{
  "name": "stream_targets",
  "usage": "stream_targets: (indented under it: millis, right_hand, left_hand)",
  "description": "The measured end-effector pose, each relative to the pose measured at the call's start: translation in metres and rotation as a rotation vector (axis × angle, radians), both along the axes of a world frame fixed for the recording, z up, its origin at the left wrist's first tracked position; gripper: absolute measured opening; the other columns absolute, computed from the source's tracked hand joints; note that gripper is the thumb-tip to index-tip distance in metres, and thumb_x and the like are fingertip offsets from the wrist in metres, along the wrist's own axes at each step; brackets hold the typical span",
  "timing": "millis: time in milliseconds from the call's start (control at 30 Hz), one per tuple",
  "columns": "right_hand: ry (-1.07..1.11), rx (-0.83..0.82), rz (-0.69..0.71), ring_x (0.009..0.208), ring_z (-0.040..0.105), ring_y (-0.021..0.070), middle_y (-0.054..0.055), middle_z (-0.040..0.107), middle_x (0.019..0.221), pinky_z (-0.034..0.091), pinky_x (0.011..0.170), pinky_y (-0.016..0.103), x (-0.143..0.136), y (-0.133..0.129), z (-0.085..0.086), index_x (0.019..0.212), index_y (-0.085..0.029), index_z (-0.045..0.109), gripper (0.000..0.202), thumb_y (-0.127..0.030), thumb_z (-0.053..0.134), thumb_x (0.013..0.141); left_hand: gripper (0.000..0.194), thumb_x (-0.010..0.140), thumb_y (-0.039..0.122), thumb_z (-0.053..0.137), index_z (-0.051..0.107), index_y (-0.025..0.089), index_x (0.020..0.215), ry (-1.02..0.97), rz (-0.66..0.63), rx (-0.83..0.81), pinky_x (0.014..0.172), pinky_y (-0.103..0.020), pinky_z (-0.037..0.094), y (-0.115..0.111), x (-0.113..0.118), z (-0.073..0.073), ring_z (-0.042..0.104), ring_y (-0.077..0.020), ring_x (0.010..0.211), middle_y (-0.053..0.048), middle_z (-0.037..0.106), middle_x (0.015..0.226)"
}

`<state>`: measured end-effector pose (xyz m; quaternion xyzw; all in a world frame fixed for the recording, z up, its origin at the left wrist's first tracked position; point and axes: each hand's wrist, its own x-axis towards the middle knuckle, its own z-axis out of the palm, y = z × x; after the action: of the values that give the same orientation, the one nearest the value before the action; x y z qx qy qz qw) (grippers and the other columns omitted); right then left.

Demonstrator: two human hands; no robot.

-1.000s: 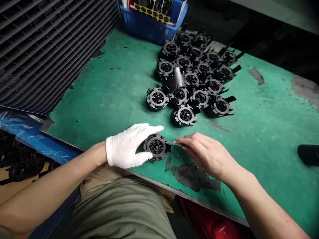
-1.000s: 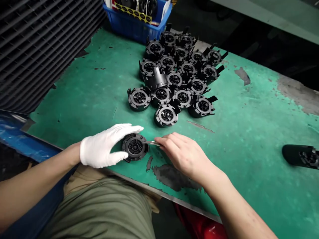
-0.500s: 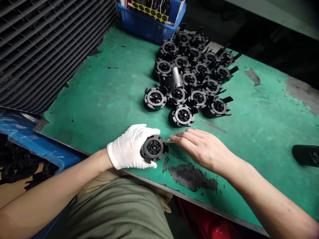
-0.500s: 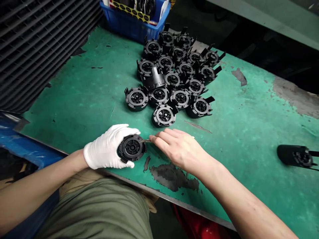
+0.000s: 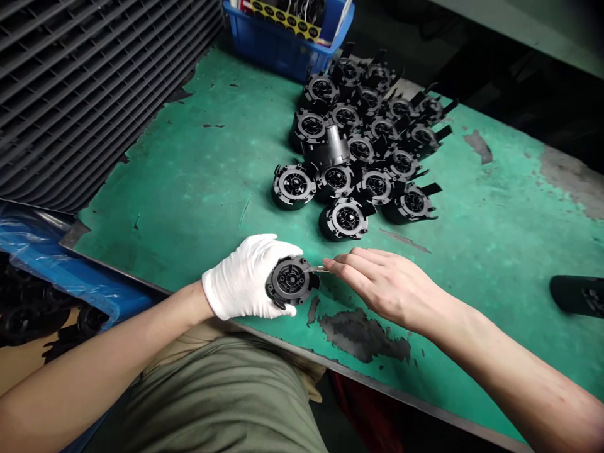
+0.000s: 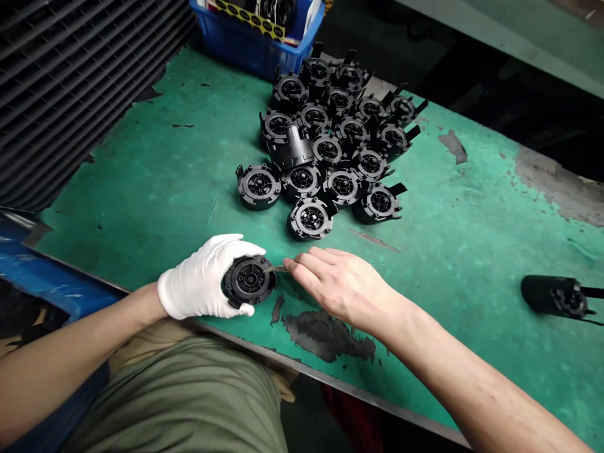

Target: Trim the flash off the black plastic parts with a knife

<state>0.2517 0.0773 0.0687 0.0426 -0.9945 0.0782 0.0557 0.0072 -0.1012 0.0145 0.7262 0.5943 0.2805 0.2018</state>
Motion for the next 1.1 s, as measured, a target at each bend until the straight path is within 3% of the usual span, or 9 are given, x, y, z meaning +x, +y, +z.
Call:
stream_targets:
  millis: [100, 500, 633, 767, 900, 1100]
  right_hand:
    - [0.013, 0.051, 0.018, 0.069, 0.055, 0.0197, 0.003, 0.065, 0.080, 0.047, 0.065, 0.035, 0.000, -0.002, 0.001, 0.121, -0.018, 0.068, 0.033, -0.009, 0.037, 0.112]
    - [-0.045, -0.083, 0.007, 0.071, 0.059, 0.0194, 0.004, 0.067, 0.083, 0.051, 0.068, 0.033, 0.002, 0.002, -0.001, 0.128, -0.019, 0.068, 0.035, -0.014, 0.036, 0.114]
    - [-0.097, -0.138, 0.018, 0.081, 0.064, 0.0200, 0.007, 0.072, 0.092, 0.054, 0.076, 0.034, 0.004, 0.006, -0.006, 0.127, -0.019, 0.068, 0.034, -0.016, 0.037, 0.115]
    - [-0.022, -0.177, 0.013, 0.079, 0.063, 0.0196, 0.007, 0.070, 0.094, 0.053, 0.072, 0.033, 0.010, 0.010, -0.014, 0.132, -0.015, 0.064, 0.027, -0.018, 0.044, 0.114]
    - [0.074, -0.198, -0.137, 0.081, 0.065, 0.0192, 0.007, 0.070, 0.099, 0.054, 0.070, 0.032, 0.018, 0.004, -0.018, 0.134, -0.016, 0.060, 0.024, -0.017, 0.053, 0.111]
    - [0.091, -0.342, -0.463, 0.092, 0.075, 0.0208, 0.007, 0.073, 0.108, 0.060, 0.078, 0.032, 0.021, -0.036, -0.022, 0.136, -0.021, 0.058, 0.025, -0.027, 0.055, 0.112]
  left_hand:
    - [0.083, 0.074, 0.064, 0.087, 0.059, 0.018, 0.136, -0.002, -0.004, 0.017, 0.113, -0.053, 0.054, 0.000, 0.000, 0.000, 0.072, -0.0377, 0.119, -0.015, 0.075, 0.130]
    - [0.086, 0.075, 0.068, 0.086, 0.059, 0.019, 0.139, -0.022, 0.012, 0.039, 0.115, -0.054, 0.053, -0.002, 0.000, -0.005, 0.071, -0.0373, 0.121, -0.014, 0.075, 0.129]
    - [0.086, 0.075, 0.069, 0.086, 0.058, 0.019, 0.140, -0.023, 0.003, 0.060, 0.115, -0.053, 0.053, -0.002, 0.000, -0.007, 0.072, -0.0370, 0.120, -0.013, 0.075, 0.129]
    - [0.091, 0.074, 0.072, 0.087, 0.057, 0.018, 0.141, -0.020, 0.001, 0.088, 0.115, -0.053, 0.053, -0.002, -0.001, -0.009, 0.072, -0.0372, 0.120, -0.014, 0.075, 0.130]
    - [0.098, 0.072, 0.084, 0.084, 0.060, 0.018, 0.140, -0.042, 0.014, 0.073, 0.114, -0.053, 0.054, -0.002, -0.001, -0.011, 0.073, -0.0385, 0.120, -0.015, 0.075, 0.129]
    - [0.105, 0.073, 0.079, 0.086, 0.052, 0.018, 0.151, -0.046, 0.039, 0.075, 0.117, -0.052, 0.053, -0.007, -0.002, -0.013, 0.070, -0.0389, 0.128, -0.017, 0.072, 0.140]
